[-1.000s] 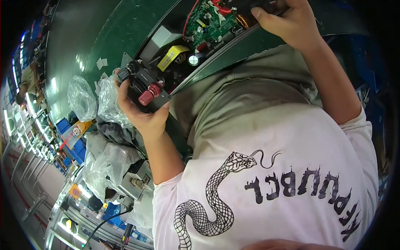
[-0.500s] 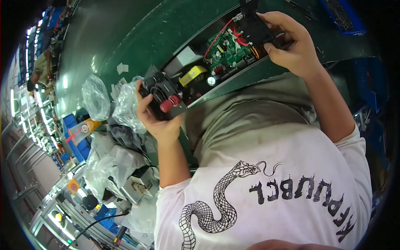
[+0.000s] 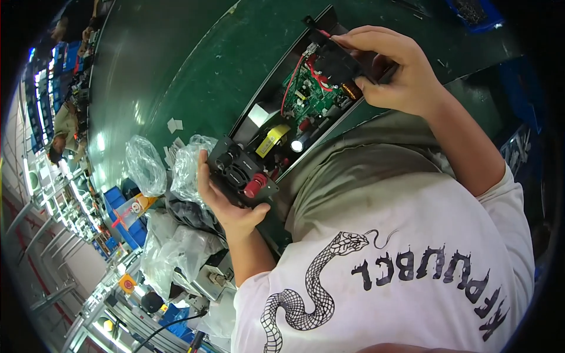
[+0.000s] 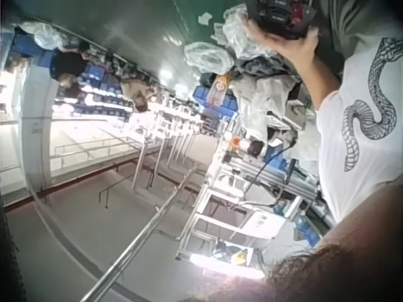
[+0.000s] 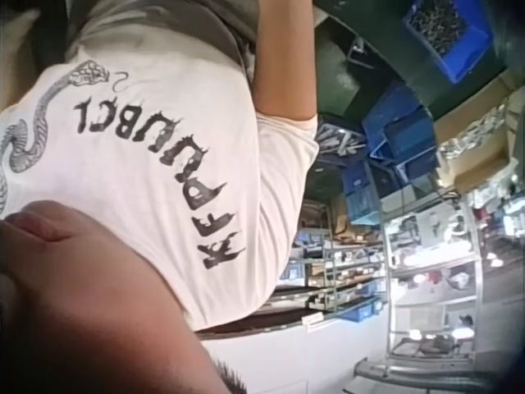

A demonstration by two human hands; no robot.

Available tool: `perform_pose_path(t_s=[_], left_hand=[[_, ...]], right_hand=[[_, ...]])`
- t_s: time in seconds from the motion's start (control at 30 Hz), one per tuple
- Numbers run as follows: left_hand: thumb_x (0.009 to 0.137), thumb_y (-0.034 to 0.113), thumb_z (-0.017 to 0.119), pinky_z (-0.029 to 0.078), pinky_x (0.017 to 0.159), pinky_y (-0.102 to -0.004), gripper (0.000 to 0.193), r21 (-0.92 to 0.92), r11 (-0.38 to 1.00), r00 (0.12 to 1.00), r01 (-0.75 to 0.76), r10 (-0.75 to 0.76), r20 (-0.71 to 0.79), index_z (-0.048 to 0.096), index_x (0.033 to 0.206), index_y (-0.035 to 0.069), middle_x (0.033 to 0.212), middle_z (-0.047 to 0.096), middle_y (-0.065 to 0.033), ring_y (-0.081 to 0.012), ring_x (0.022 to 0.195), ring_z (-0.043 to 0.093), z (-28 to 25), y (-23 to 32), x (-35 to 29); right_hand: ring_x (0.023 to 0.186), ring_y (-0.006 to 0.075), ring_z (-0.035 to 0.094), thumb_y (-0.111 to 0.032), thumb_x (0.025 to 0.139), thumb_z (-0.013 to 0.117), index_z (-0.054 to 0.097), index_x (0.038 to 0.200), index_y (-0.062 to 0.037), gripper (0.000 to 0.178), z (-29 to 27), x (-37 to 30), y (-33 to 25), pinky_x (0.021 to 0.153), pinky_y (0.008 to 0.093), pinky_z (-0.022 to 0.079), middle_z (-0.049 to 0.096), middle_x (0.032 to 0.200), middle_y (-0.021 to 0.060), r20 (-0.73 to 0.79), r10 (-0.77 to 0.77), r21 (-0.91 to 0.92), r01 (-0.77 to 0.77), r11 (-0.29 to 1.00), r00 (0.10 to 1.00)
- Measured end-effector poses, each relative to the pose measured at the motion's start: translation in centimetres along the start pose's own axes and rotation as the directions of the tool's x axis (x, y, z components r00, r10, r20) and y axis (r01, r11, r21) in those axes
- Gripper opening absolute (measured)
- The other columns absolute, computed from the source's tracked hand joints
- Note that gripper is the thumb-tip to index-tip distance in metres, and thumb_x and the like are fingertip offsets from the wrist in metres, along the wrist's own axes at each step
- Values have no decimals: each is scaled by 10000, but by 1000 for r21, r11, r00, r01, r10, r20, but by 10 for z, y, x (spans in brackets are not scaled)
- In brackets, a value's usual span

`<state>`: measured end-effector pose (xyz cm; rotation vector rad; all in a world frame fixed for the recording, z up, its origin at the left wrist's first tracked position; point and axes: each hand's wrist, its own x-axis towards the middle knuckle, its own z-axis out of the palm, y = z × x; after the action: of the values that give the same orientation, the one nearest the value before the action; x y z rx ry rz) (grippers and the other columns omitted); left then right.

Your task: Assembling and inspecting internal components of an electronic device on a production line.

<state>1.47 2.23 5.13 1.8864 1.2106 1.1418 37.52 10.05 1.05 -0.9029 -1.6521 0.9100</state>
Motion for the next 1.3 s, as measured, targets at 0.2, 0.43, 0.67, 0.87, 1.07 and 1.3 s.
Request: perform_pose_path(t_s=[0.2,0.43,0.67,0.87,1.07,1.3], left_hand=[[821,172,747,344,1093,-418,625,244,953,954,180,-109,-280,444,1344,11,1452,360,-235,-329,1307,419,32,21,-1],[815,139,745,381,1016,-411,501,464,854,965,237,-150,-217,541,1259,27,1342,432,-254,-360,1294,389,39,45,21],[777,94,744,346,1071,-398,523,138,964,956,228,-194,-221,532,1250,29,1393,392,-204,-331,1289,414,43,31,25],[825,215,704,336,1101,-443,532,-134,972,936,192,-222,-273,476,1271,39,1493,303,-266,-361,1327,420,44,2,4],[891,337,648,467,1005,-413,496,-350,884,833,311,-430,-347,438,1283,118,1512,225,-307,-341,1216,525,51,0,1],[873,376,701,469,1001,-373,513,-300,907,878,295,-381,-291,452,1249,129,1515,235,-299,-298,1168,552,36,-16,-13]], right_hand=[[1099,166,578,93,689,670,563,1316,19,640,-1,-7,0,844,271,504,563,1329,130,-67,53,3,-53,999,996],[1277,287,508,-280,829,771,500,1333,72,672,-16,3,8,1079,409,407,509,1353,213,98,-16,189,-3,982,995],[1074,132,528,-264,685,899,525,1293,29,771,-1,3,3,817,266,486,431,1368,123,-109,39,376,5,926,993],[1152,150,473,-209,628,910,448,1339,3,874,1,4,8,886,282,433,389,1384,150,-159,-60,247,98,964,985],[1132,228,498,-283,708,828,439,1288,54,775,-3,7,10,912,322,447,393,1327,212,-94,-88,268,110,957,992],[1107,268,519,-314,723,809,436,1234,69,740,-5,4,9,930,365,473,393,1277,232,-89,-86,232,104,967,992]])
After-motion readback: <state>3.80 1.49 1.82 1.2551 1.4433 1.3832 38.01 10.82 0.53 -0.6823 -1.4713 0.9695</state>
